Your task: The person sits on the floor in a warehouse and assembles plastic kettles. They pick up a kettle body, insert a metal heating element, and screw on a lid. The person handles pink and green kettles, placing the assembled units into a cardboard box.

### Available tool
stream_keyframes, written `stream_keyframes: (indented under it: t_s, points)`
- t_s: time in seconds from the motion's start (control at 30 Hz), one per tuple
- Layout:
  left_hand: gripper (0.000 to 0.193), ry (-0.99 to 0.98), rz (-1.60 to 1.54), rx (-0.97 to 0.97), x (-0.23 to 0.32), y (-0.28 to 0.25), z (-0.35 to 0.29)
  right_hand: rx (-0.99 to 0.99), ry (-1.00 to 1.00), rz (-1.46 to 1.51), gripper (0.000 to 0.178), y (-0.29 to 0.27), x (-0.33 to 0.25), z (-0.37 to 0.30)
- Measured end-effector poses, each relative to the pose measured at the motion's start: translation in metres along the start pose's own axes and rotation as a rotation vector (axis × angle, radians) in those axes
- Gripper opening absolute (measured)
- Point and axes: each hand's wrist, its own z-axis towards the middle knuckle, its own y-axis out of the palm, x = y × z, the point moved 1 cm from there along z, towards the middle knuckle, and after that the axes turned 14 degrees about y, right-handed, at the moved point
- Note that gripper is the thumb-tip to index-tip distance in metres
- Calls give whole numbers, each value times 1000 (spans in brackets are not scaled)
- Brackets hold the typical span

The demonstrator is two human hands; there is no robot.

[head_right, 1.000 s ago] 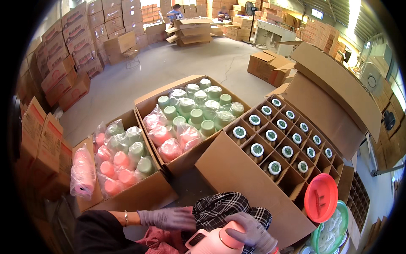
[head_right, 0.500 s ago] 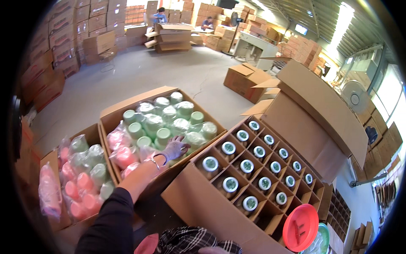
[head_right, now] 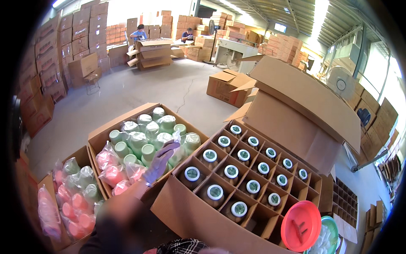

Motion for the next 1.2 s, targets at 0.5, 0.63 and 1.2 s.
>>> stream_keyframes:
  t_s: [0.5,0.63,1.2]
  points:
    - [73,249,371,-453,232,38,-87,87,-217,1041,25,-112,-53,0]
    - [95,375,498,-656,207,77,-101,19,-407,1028,25,-151,-66,6]
    - [64,-280,280,-1256,204,198,-161,617,-412,88,109,-54,100,-2]
